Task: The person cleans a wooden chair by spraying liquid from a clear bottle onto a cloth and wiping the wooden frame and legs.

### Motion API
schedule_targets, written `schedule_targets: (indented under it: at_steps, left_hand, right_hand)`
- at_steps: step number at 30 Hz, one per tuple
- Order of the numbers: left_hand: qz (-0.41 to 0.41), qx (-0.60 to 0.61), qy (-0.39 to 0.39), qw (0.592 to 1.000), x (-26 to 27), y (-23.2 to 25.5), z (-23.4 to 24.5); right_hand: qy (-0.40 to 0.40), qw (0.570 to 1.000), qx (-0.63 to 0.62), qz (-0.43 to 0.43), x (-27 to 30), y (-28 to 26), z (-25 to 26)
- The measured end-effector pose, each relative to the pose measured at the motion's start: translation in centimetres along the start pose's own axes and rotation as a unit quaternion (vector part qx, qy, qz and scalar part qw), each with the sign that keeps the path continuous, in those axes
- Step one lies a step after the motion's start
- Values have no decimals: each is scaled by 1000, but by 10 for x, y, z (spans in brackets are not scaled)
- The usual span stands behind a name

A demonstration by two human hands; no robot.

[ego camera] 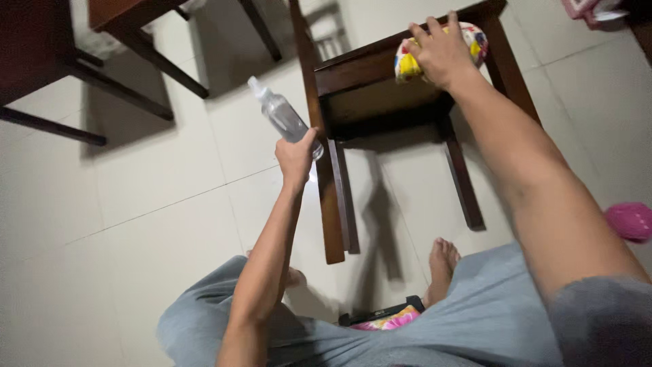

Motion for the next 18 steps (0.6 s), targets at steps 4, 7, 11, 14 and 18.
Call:
schedule_targets:
  at_steps: [4,7,11,14,18]
  left_hand:
    - [-14,-29,43,999,26,-16,-17]
    - [-23,-14,30,999,52,-25,-33]
    - [-8,-13,-1,1000,96,-27,-74]
    - [22,-5,17,1000,122,-27,-102]
    - [24,39,-13,999,147,-23,-130]
  right_hand:
    - [20,999,36,-1,7,3,-12]
    - [62,997,36,-28,12,2,-38]
    - [69,995,4,-68,22,13,-71]
    - [48,996,-18,-76,44,24,-74]
    - [56,992,-83,-78,87,36,-42]
Point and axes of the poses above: each hand's wrist, its own x-axis away from the middle knuckle, its own z-axis out of the back of the hand, y = z × x, the point moved 1 cm from there along -x, towards the middle knuckle, and after that the axes turned 10 degrees about x, right-handed, at the moved point
